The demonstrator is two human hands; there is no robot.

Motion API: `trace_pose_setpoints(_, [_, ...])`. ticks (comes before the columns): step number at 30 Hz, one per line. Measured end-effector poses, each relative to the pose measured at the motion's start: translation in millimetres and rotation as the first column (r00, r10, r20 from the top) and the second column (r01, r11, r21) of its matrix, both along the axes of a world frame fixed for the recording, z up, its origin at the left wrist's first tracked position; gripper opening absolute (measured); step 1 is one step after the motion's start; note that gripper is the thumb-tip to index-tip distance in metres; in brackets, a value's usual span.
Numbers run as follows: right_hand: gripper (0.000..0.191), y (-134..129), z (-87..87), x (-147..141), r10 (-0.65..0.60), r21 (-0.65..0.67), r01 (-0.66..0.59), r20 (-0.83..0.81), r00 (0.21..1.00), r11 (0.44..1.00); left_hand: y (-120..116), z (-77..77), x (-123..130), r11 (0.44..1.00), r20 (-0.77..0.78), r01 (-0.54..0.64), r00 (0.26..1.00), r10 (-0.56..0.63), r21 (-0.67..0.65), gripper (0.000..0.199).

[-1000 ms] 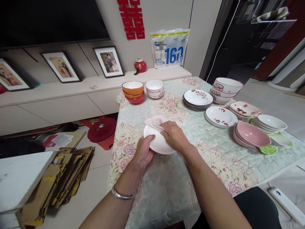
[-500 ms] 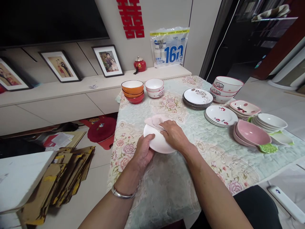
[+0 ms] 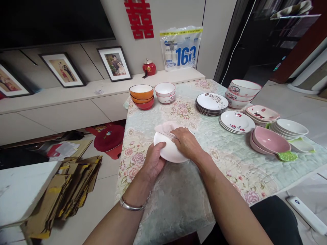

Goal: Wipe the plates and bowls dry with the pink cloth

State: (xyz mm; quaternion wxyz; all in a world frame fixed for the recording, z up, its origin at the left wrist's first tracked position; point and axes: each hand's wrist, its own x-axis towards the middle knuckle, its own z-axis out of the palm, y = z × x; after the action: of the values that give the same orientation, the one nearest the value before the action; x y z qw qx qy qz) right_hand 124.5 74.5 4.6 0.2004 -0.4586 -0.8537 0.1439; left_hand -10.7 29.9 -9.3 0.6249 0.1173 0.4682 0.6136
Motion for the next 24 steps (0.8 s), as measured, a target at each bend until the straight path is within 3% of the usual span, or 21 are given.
trace_pose_setpoints(24, [0.031,-0.3,-1.6,2.5,-0.004,-0.004,0.004,0.019,1.0,1.0,-1.0,-1.9,-1.7,1.0,0.007,0.017,1.0,-0.017,0.007,0.055])
